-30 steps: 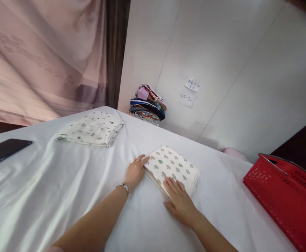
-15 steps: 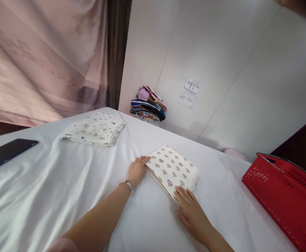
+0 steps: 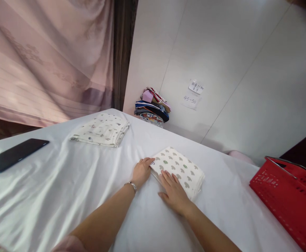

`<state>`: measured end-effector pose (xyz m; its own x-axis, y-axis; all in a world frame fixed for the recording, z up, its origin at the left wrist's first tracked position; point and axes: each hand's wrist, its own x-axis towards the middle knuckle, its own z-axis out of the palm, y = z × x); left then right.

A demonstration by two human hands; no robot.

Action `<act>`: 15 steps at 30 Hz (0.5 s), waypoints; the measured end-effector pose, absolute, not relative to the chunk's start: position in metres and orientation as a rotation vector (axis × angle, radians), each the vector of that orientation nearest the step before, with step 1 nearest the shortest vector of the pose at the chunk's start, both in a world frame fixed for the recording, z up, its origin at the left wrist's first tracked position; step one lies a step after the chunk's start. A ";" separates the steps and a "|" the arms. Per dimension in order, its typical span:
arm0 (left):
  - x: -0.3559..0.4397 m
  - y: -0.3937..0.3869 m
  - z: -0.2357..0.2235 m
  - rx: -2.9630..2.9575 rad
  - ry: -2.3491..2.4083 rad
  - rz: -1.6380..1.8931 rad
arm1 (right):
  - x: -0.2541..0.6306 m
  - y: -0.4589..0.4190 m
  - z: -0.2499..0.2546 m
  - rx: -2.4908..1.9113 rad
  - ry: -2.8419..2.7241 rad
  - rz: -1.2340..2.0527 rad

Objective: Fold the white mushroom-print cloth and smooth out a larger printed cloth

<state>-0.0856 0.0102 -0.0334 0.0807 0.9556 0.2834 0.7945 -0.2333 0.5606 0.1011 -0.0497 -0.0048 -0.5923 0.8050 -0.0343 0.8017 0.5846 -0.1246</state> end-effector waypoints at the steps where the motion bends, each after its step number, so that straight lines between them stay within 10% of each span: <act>1: -0.085 0.010 -0.034 2.104 1.758 0.892 | 0.103 -0.050 -0.008 -1.396 -2.771 0.183; 15: -0.087 0.013 -0.037 2.114 1.747 0.903 | 0.144 -0.092 -0.004 -1.435 -2.717 0.193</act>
